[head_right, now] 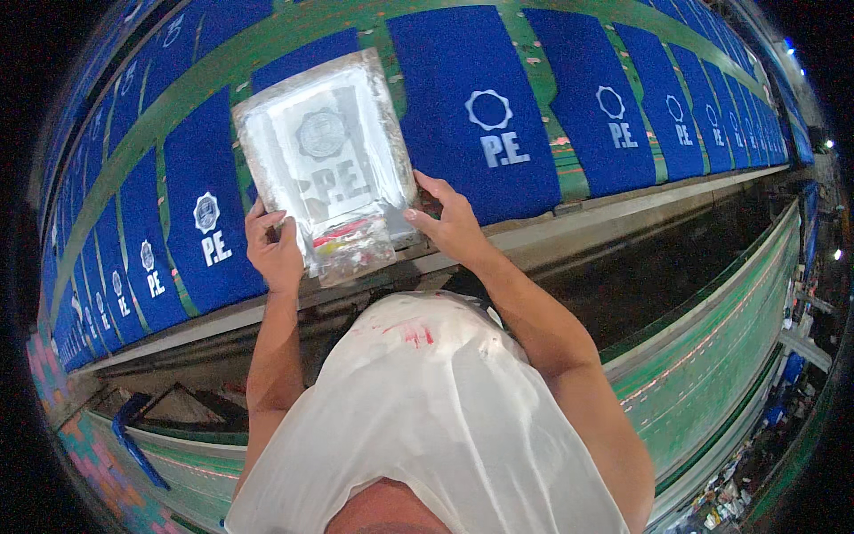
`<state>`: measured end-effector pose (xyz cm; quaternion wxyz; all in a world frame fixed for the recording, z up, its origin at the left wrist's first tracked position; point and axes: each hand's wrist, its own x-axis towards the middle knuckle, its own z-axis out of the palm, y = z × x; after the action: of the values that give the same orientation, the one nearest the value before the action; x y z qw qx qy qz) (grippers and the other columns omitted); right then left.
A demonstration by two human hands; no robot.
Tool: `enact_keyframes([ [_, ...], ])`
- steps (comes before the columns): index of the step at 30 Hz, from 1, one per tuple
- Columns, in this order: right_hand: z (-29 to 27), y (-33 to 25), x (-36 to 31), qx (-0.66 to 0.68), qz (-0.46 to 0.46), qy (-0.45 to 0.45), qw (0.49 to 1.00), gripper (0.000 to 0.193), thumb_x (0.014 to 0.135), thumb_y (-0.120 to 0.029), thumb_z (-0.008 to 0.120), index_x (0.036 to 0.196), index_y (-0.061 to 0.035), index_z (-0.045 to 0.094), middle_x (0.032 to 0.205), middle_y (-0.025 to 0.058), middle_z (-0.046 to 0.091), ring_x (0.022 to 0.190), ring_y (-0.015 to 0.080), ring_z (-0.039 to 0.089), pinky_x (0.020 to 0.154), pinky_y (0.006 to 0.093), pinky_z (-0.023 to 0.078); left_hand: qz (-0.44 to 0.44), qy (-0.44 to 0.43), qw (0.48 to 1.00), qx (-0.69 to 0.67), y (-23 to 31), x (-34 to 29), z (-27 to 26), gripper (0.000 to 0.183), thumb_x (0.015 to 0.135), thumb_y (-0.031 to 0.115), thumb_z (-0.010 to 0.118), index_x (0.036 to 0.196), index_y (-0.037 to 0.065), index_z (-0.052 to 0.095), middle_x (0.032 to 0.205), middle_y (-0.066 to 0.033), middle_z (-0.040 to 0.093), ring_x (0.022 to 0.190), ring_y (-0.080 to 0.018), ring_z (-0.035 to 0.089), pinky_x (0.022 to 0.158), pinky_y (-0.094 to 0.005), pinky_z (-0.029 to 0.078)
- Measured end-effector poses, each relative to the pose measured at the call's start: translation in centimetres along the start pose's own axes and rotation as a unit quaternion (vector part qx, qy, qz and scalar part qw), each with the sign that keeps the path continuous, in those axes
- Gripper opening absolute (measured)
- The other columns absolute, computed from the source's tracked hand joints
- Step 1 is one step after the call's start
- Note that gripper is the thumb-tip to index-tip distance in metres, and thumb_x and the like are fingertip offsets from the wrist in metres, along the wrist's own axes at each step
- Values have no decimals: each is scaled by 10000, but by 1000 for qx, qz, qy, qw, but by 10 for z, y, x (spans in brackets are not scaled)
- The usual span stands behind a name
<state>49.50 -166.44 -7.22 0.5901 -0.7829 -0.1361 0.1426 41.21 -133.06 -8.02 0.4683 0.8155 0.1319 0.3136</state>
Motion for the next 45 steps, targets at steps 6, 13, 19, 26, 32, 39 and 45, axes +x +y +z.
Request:
enact_keyframes([
  [6, -90, 20, -6, 160, 77, 32, 984, 653, 1010, -86, 801, 1613, 49, 594, 1515, 149, 696, 1341, 208, 666, 1185, 365, 500, -28, -3, 998, -48, 33, -18, 92, 257, 868, -125, 806, 1081, 14, 764, 1489, -239, 674, 1374, -317, 677, 1142, -396, 537],
  [13, -207, 58, -15, 116, 91, 69, 987, 632, 1021, -26, 753, 1624, 60, 581, 1507, 118, 685, 1343, 194, 646, 1200, 367, 480, -37, -2, 996, -76, 86, -56, 225, 202, 851, -72, 825, 1012, 37, 768, 1445, -269, 721, 1337, -356, 690, 1162, -436, 510],
  [19, -259, 95, -16, 31, 104, 55, 993, 628, 1042, -110, 756, 1627, 49, 592, 1513, 114, 690, 1375, 206, 627, 1214, 374, 466, -67, 8, 991, -114, 94, -75, 276, 189, 828, -67, 826, 977, 39, 781, 1472, -281, 730, 1358, -354, 694, 1183, -442, 495],
  [26, -270, 100, -16, -13, 88, 30, 996, 624, 1044, -189, 777, 1600, 48, 620, 1508, 142, 699, 1399, 235, 618, 1241, 399, 436, -111, 6, 982, -153, 87, -81, 283, 160, 830, -67, 833, 939, 23, 758, 1530, -315, 703, 1360, -320, 712, 1188, -437, 493],
  [32, -273, 106, -16, -18, 78, 22, 997, 665, 1039, -254, 793, 1601, 53, 615, 1529, 163, 689, 1426, 262, 613, 1272, 415, 406, -145, 4, 976, -163, 84, -84, 286, 146, 843, -80, 829, 909, 12, 736, 1569, -342, 662, 1427, -307, 692, 1214, -418, 488],
  [39, -275, 105, -16, -27, 73, 17, 997, 679, 1029, -233, 801, 1615, 48, 604, 1544, 154, 685, 1439, 254, 605, 1272, 409, 411, -136, 9, 973, -188, 90, -80, 290, 153, 839, -90, 829, 878, 7, 717, 1564, -340, 667, 1385, -277, 705, 1119, -367, 544],
  [45, -274, 107, -20, -156, 36, 63, 985, 568, 983, -128, 829, 1520, -6, 689, 1427, 204, 742, 1349, 348, 686, 1187, 451, 507, -162, -5, 971, -176, 87, -79, 288, 160, 830, -94, 829, 843, 9, 707, 1553, -295, 696, 1177, -166, 748, 932, -299, 577],
])
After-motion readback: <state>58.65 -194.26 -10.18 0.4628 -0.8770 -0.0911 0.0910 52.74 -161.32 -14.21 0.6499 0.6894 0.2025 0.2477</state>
